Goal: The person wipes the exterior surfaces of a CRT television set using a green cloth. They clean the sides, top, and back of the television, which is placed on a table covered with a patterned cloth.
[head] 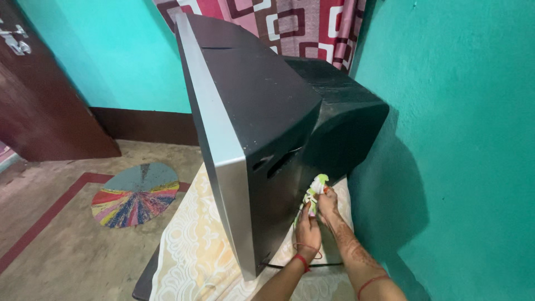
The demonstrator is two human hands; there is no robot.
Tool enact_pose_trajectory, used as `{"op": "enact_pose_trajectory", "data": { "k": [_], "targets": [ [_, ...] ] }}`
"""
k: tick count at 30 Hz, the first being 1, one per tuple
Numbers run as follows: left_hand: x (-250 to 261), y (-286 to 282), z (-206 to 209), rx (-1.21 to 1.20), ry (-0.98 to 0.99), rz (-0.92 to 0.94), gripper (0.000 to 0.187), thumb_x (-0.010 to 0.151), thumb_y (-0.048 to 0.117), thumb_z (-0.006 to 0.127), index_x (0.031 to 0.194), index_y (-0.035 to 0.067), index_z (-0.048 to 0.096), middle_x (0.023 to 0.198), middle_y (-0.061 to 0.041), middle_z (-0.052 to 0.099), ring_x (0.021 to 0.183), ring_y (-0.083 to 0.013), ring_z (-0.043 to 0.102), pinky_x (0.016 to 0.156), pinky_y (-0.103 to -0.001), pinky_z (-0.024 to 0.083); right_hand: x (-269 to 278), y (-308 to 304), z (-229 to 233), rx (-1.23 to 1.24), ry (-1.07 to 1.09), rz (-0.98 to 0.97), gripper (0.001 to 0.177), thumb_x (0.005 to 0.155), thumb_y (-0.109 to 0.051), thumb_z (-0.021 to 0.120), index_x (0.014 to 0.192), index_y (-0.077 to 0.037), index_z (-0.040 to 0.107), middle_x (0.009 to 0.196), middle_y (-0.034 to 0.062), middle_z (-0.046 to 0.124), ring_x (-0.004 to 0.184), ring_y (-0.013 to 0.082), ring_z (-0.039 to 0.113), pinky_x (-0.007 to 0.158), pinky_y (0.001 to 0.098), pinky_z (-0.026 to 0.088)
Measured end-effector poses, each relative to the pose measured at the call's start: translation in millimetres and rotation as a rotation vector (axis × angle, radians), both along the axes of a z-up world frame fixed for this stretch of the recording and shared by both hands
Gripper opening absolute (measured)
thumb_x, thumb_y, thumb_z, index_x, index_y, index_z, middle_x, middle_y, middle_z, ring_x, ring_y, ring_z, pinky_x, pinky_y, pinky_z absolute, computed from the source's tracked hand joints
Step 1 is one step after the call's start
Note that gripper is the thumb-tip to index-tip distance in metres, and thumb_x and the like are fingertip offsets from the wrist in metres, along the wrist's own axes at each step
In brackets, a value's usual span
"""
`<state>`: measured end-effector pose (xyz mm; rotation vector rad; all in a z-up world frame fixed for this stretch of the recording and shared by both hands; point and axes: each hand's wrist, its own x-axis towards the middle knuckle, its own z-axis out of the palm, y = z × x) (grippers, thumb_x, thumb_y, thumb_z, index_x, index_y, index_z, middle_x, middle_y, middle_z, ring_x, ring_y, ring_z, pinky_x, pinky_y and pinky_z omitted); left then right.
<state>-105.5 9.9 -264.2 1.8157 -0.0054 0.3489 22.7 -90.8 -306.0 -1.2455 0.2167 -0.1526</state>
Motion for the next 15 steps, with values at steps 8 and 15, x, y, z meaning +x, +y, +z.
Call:
{"op": "enact_pose_trajectory", "data": {
  "k": [8,15],
  "targets": [
    [-21,13,6,-0.022,0.008,0.039,0.055,0.094,0.007,0.051,0.148,0.009,0.046,0.146,-0.02,0.055,0.134,-0.0383,0.052,0.11,-0.041,0.041,-22,26,-8,0.133,-0.065,0.055,0.038,0.079,0.016,0.051,0.111,-0.002,0.061,0.097,0.0096,0.069,0.083,0.021,0.067,0.071,0.0324,0.058],
    [-17,0,-6,-0.117,0.002,0.2,0.054,0.084,0.003,0.055,0.138,0.007,0.053,0.139,-0.023,0.056,0.128,-0.0414,0.054,0.108,-0.044,0.042,-39,35,-5,-0.191,-0.009,0.023,0.033,0.084,0.012,0.055,0.111,-0.002,0.067,0.094,0.0067,0.071,0.083,0.0175,0.066,0.071,0.0307,0.054]
  ]
}}
